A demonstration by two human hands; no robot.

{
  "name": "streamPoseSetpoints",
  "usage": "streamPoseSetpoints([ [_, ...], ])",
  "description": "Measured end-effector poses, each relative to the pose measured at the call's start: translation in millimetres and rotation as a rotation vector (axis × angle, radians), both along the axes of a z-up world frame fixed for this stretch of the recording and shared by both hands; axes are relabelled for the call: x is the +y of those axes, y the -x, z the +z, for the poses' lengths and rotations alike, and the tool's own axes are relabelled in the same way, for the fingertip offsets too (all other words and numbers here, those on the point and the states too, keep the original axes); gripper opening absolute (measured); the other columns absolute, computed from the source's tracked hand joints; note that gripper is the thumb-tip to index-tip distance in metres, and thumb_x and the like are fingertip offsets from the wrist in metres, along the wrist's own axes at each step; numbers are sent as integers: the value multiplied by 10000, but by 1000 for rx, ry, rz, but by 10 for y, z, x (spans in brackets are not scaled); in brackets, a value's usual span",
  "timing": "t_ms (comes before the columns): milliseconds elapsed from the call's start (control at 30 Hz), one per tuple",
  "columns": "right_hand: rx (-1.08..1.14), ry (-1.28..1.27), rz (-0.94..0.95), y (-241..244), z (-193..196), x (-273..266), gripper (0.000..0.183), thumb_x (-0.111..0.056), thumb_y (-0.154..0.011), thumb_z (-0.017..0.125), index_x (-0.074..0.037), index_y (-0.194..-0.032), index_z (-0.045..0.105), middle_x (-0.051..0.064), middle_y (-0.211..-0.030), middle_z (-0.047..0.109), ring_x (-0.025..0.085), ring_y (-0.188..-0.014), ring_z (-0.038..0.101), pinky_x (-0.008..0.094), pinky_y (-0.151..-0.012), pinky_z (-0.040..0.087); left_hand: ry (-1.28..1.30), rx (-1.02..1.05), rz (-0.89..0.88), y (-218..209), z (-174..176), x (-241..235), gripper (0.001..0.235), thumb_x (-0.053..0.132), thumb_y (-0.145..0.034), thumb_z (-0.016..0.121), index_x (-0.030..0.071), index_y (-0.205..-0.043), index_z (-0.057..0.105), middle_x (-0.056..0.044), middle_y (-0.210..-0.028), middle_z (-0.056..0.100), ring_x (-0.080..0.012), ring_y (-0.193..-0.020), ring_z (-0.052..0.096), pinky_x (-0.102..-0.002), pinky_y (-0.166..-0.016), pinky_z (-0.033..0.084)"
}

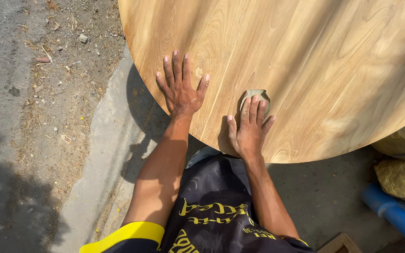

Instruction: The person sands a large, round wooden tabletop using two pieces of sandpaper held in each hand. They move the sandpaper back and forth across the surface to smooth it.

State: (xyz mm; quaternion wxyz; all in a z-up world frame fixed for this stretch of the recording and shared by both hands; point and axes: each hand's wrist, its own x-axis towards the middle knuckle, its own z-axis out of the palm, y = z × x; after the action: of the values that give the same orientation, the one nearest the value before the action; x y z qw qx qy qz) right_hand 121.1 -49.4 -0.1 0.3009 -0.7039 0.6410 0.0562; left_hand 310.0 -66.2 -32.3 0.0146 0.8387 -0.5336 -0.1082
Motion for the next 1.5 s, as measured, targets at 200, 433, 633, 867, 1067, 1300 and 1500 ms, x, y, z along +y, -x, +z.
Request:
streamPoseSetpoints([
  [200, -56, 65, 44, -119, -147, -1140, 647, -507, -1039, 280, -106, -1532, 159, 98, -1585, 47, 308, -1445, -26, 646, -1106, -47, 65, -49, 4, -30, -105, 17, 751, 664, -935, 416, 194, -1499, 256, -74, -1582, 130, -298, -1466, 77, -593, -1128, 51],
  [433, -78, -21, 13, -26, -67, -119, 688, -501, -990, 312, -91, -1514, 137, 112, -1585, 46, 315, -1452, -17, 634, -1111, -29, 91, -67, 16, -57, -187, 58, 736, 638, -923, 431, 177, -1481, 297, -79, -1577, 161, -291, -1463, 96, -561, -1131, 39],
  [633, -47, 102, -33, -153, -315, -743, 673, -501, -1025, 333, -93, -1524, 141, 115, -1584, 53, 327, -1443, -19, 661, -1095, -32, 36, -49, 18, -82, -168, -16, 776, 661, -916, 396, 177, -1500, 230, -93, -1584, 109, -310, -1467, 52, -570, -1128, 37],
  [867, -19, 90, -165, -385, -207, -1245, 638, -489, -1105, 351, -148, -1566, 71, 52, -1594, -38, 262, -1452, -85, 602, -1129, -100, 23, -50, 15, -71, -149, 12, 759, 645, -917, 373, 188, -1501, 212, -92, -1588, 100, -313, -1472, 50, -562, -1123, 38],
  [1067, -60, 114, -179, -535, -188, -303, 706, -469, -994, 392, -88, -1525, 123, 142, -1583, 53, 328, -1443, -19, 622, -1090, -71, -56, -33, 39, -82, -13, -34, 760, 642, -924, 312, 176, -1509, 175, -100, -1592, 60, -320, -1468, 4, -573, -1115, -8],
  [1300, -28, 278, -202, -527, -473, -1783, 646, -495, -1076, 296, -92, -1552, 125, 86, -1594, 32, 276, -1453, -57, 600, -1109, -112, -60, -106, -22, -82, 10, -48, 742, 619, -922, 301, 151, -1495, 238, -72, -1579, 107, -313, -1457, 121, -608, -1105, 149],
  [1500, 90, 321, -195, -763, -388, -610, 634, -432, -1045, 361, -67, -1532, 181, 115, -1589, 108, 287, -1467, 33, 547, -1132, -72, -183, -142, -77, -129, 26, -59, 912, 594, -777, 459, 147, -1511, 153, -102, -1584, 37, -341, -1461, 51, -617, -1104, 106],
])
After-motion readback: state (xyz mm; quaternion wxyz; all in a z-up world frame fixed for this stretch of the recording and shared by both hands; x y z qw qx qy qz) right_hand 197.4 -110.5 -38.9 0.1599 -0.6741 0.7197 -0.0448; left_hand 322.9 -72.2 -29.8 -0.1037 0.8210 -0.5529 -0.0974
